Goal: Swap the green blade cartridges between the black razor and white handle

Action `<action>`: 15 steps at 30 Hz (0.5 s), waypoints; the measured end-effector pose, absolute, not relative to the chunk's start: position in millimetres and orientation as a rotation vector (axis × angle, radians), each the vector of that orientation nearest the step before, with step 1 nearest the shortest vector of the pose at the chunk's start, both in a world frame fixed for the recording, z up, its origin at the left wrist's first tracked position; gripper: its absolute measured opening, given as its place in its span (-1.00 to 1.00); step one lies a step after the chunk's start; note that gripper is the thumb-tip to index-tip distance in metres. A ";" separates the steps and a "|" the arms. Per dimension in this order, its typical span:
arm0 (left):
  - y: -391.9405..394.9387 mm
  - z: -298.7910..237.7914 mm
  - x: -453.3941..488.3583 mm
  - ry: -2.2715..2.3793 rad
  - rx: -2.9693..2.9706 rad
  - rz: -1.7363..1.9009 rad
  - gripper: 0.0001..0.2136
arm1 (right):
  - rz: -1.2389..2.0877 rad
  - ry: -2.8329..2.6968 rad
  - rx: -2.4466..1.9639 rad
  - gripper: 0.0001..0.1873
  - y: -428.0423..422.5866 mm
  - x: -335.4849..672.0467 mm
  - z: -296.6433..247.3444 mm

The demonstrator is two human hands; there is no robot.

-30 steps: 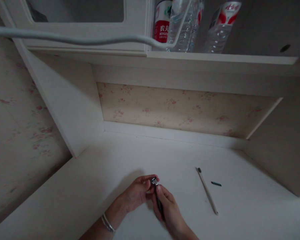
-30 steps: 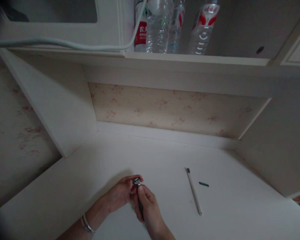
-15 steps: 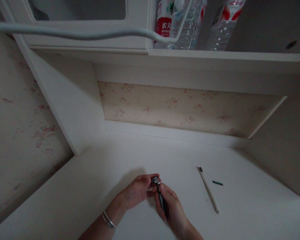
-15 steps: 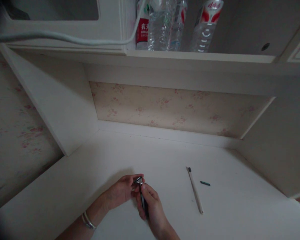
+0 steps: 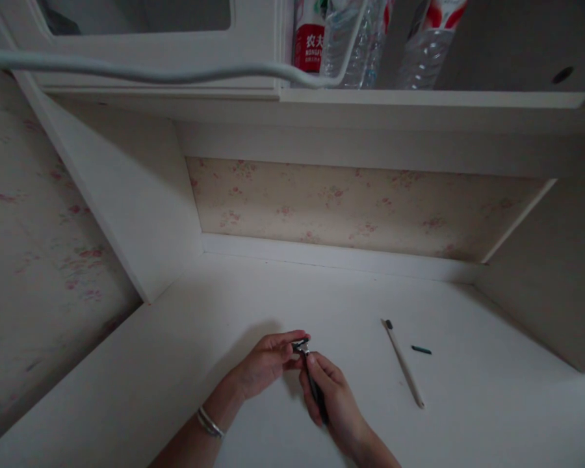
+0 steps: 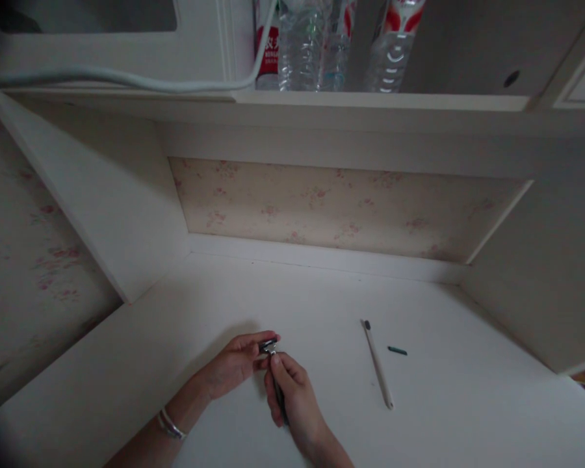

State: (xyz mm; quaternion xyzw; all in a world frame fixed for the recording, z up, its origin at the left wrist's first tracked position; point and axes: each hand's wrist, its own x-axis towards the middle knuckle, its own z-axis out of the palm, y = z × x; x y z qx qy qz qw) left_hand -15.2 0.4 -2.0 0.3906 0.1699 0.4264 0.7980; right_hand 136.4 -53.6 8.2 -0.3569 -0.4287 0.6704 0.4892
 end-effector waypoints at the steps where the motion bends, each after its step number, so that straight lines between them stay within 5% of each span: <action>1: 0.7 -2.1 -15.4 0.360 0.841 0.909 -0.65 | 1.652 -1.018 -0.851 -0.59 -54.0 136.4 8.8; 15: -1.1 -8.3 -9.1 0.319 0.789 0.965 -0.67 | 1.635 -0.882 -0.907 -0.59 -56.1 130.8 5.5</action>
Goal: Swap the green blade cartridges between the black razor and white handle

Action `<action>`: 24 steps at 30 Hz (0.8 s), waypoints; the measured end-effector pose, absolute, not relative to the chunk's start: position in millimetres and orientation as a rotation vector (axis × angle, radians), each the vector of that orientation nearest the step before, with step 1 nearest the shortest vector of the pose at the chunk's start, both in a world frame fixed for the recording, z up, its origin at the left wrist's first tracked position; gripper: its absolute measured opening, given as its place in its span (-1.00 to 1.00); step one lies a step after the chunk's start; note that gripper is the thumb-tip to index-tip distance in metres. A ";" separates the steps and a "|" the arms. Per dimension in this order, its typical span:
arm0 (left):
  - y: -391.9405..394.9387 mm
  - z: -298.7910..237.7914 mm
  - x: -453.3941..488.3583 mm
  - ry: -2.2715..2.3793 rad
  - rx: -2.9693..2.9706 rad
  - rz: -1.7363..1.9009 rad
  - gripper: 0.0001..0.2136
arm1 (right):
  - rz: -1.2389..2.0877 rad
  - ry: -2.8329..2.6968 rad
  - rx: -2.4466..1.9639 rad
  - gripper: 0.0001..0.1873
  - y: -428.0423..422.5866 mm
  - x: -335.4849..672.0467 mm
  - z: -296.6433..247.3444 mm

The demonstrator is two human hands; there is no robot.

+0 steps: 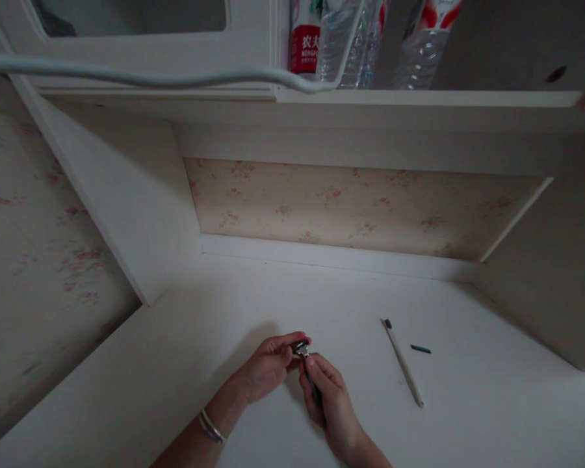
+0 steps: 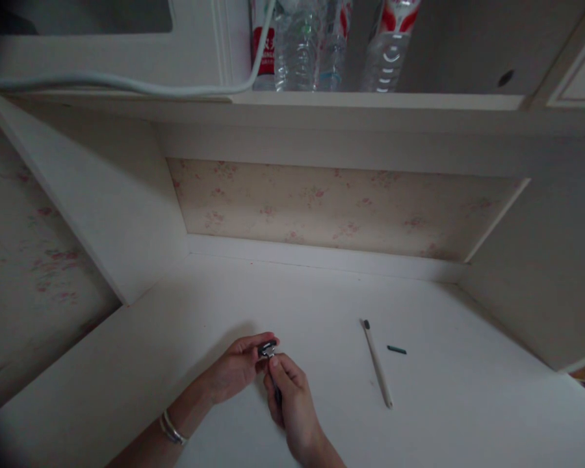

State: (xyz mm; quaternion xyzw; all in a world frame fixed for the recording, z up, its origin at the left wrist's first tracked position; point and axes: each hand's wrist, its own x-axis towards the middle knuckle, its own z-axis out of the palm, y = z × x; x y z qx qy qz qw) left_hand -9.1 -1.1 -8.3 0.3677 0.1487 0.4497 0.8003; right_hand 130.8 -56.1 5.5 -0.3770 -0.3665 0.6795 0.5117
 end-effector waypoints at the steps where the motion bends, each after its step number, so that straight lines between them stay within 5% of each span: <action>1: -1.2 -9.1 -8.8 0.316 0.784 0.968 -0.67 | 1.625 -0.878 -0.925 -0.58 -56.1 130.4 5.2; 24: -8.1 -1.6 0.1 0.299 0.669 1.030 -0.66 | 1.470 -1.070 -0.979 -0.52 -60.6 130.6 11.0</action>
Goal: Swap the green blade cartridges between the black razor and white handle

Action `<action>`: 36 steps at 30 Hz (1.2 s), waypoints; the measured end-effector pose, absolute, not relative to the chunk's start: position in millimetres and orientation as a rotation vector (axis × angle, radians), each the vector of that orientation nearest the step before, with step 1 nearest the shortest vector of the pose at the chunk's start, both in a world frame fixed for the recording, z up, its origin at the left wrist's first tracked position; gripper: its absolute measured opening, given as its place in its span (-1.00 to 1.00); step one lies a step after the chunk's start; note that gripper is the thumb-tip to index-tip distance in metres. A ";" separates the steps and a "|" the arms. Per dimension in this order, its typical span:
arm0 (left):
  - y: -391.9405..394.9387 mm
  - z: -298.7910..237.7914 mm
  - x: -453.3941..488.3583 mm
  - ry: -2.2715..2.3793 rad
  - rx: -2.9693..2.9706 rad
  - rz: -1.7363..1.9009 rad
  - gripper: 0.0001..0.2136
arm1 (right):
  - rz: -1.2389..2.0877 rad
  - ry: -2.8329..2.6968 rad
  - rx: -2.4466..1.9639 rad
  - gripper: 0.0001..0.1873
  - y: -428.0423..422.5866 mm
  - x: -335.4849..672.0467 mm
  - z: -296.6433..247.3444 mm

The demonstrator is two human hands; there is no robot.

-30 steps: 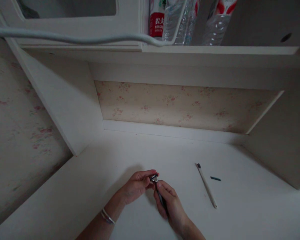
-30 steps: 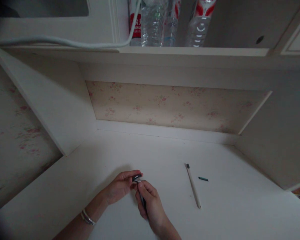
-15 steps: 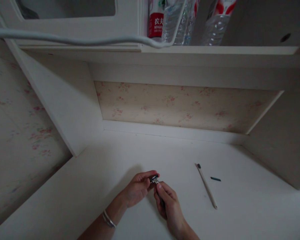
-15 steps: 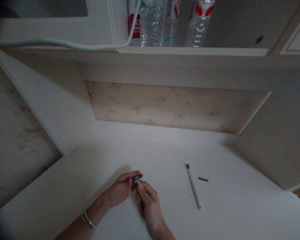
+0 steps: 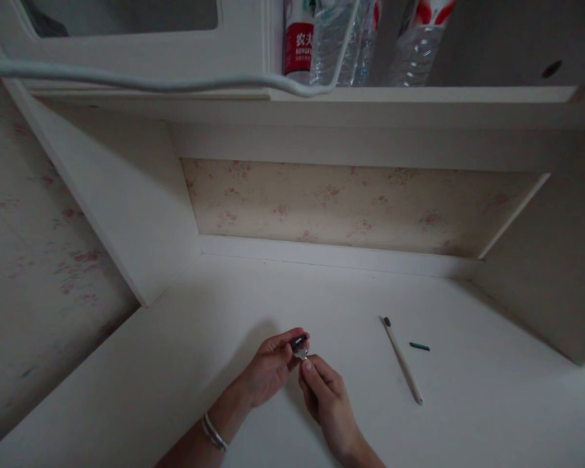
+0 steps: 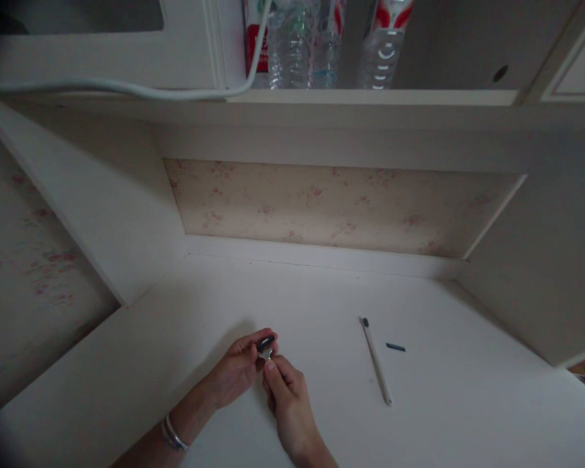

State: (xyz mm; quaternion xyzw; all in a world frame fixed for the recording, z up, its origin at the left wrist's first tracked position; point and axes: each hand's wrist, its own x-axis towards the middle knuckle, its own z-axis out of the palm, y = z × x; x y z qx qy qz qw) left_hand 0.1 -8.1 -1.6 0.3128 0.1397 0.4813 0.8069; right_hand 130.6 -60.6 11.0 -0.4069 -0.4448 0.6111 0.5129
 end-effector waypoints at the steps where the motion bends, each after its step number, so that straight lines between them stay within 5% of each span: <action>1: -7.9 -1.7 -0.1 0.292 0.664 1.034 -0.67 | 1.476 -1.054 -0.984 -0.52 -60.7 130.5 11.4; 36: -8.5 -1.7 0.1 0.296 0.674 1.001 -0.65 | 1.435 -1.028 -1.010 -0.56 -57.9 129.8 14.7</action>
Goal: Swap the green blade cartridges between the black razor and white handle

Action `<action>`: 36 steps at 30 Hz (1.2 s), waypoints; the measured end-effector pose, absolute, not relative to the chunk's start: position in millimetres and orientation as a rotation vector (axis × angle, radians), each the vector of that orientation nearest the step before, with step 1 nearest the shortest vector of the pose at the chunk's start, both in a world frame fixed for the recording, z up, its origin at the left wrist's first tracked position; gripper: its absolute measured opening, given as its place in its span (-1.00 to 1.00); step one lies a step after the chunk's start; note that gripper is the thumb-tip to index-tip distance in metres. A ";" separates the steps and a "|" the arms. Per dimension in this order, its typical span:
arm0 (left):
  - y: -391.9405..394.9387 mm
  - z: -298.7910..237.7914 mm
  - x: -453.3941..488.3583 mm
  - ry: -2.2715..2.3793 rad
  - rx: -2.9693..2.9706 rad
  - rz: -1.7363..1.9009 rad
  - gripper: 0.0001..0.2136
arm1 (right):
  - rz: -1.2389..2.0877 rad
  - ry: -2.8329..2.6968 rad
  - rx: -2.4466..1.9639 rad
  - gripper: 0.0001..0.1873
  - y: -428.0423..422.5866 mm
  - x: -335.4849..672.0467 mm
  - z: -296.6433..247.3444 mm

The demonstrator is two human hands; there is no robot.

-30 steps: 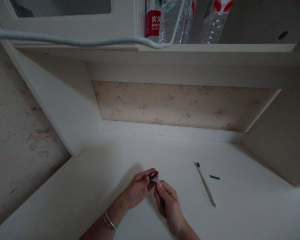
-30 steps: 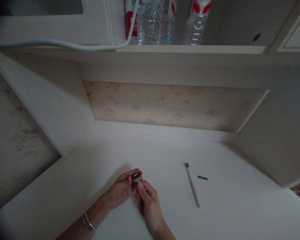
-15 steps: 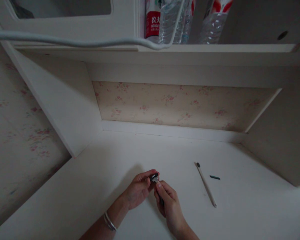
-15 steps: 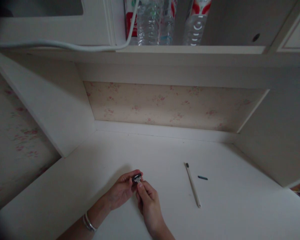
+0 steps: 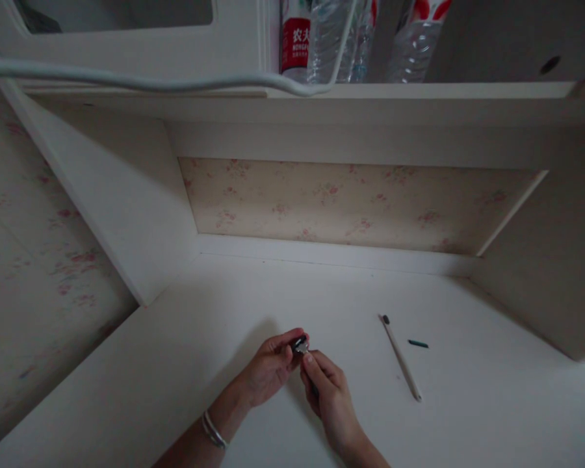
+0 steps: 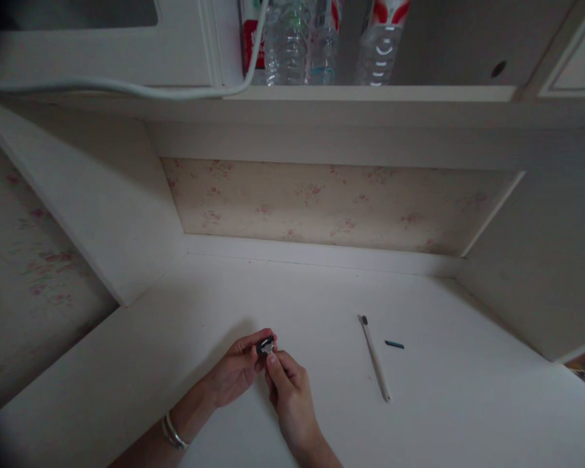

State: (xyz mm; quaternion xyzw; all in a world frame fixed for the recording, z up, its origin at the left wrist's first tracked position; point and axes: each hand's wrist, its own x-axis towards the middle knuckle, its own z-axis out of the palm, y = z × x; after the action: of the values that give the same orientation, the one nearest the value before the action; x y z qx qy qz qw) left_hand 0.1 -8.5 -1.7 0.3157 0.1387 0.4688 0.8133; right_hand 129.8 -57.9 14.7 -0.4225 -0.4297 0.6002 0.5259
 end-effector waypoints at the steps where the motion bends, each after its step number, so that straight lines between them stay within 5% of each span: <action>1: -8.6 -1.5 0.0 0.290 0.679 0.999 -0.65 | 1.430 -1.031 -1.015 -0.56 -57.9 129.6 14.7; 36: -3.5 -4.2 -14.2 0.356 0.800 0.924 -0.68 | 1.764 -1.043 -0.788 -0.56 -53.9 142.3 17.1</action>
State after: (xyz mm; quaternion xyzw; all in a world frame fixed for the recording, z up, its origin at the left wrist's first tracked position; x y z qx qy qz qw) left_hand -14.2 -3.5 -4.2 0.3736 0.1660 0.4315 0.8041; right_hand 142.3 -53.9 17.1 -0.3197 -0.4229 0.7153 0.4553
